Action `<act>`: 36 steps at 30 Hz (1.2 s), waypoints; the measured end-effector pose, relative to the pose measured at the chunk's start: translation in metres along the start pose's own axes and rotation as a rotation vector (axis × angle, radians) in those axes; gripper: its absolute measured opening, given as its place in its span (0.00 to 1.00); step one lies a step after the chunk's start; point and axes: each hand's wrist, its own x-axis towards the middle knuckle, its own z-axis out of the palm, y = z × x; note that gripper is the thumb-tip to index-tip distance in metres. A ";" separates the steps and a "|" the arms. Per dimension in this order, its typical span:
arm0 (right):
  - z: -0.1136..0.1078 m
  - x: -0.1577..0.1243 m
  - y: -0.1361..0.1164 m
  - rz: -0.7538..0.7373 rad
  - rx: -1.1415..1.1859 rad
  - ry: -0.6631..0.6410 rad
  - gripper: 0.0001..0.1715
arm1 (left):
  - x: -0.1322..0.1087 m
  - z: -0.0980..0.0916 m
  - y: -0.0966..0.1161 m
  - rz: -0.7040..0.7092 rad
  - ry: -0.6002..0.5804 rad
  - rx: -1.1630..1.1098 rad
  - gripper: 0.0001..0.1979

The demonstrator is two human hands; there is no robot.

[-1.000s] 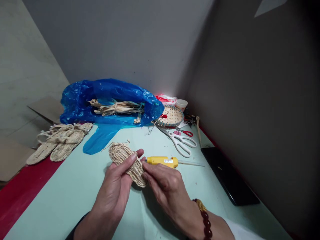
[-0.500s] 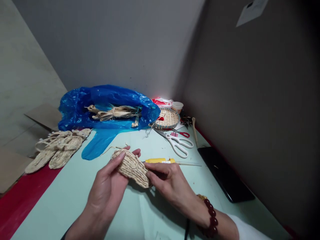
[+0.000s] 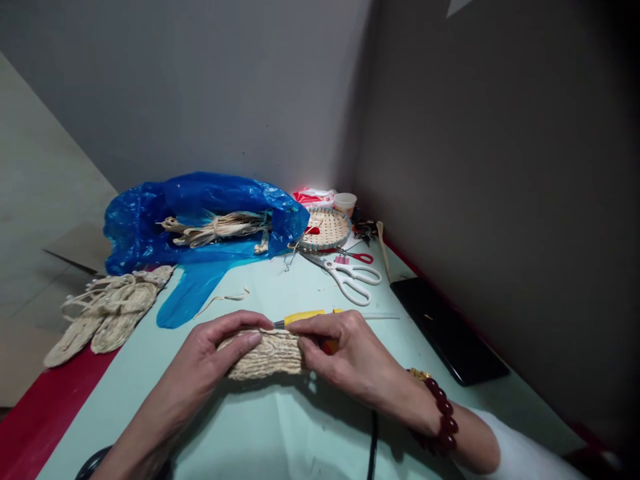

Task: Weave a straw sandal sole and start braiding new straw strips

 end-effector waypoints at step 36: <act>0.015 0.009 0.004 0.290 0.773 0.302 0.21 | -0.005 0.047 0.017 -0.166 0.040 -1.186 0.17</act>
